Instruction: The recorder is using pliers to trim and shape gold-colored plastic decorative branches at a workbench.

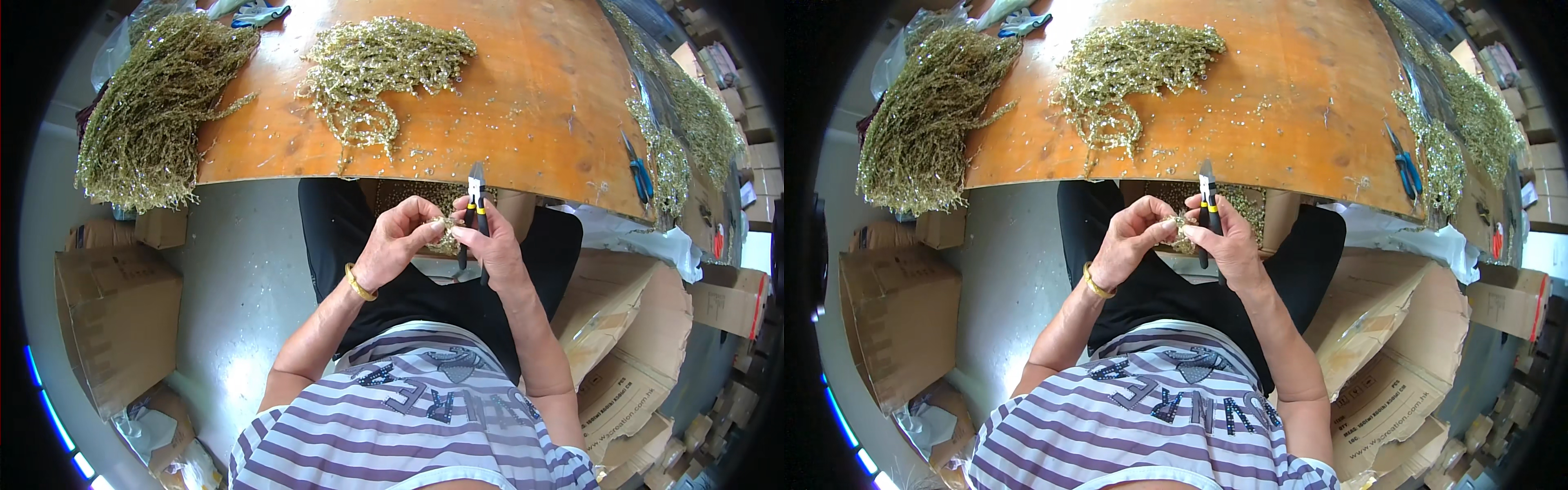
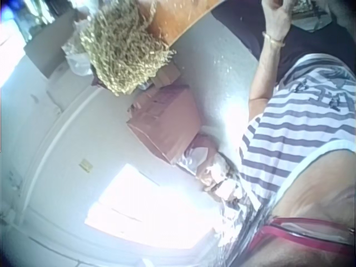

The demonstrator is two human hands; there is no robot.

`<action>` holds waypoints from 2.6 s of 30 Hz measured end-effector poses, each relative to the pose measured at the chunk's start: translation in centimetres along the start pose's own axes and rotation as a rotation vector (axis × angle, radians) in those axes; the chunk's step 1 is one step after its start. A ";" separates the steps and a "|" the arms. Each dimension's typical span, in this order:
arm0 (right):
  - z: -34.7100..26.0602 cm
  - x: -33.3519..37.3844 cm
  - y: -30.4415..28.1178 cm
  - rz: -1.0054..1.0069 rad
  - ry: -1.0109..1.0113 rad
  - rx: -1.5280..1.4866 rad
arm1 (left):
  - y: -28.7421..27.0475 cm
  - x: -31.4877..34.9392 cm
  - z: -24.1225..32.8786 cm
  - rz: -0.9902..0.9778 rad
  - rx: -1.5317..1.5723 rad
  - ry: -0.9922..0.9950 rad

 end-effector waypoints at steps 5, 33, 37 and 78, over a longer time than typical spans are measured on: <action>0.2 0.4 0.2 0.058 -0.123 0.093 | 0.2 0.4 -0.4 -0.006 0.051 -0.054; 2.6 -1.0 0.3 0.178 -0.158 0.048 | -0.1 -0.3 -2.4 0.138 -0.258 0.101; 1.7 -1.5 -0.3 0.202 -0.168 0.103 | -0.6 -0.9 -1.8 0.052 0.000 -0.026; 0.9 -1.1 -0.4 0.082 -0.122 -0.195 | 0.5 -1.6 -0.9 0.138 0.244 -0.055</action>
Point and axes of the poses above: each hand's wrist, its own x-axis away from the middle knuckle, its own y-axis out of the palm, z = x × y, the point moved 2 cm from there along -x, towards the middle knuckle, and after that the axes turned 4 degrees about y, right-handed, at the moved point
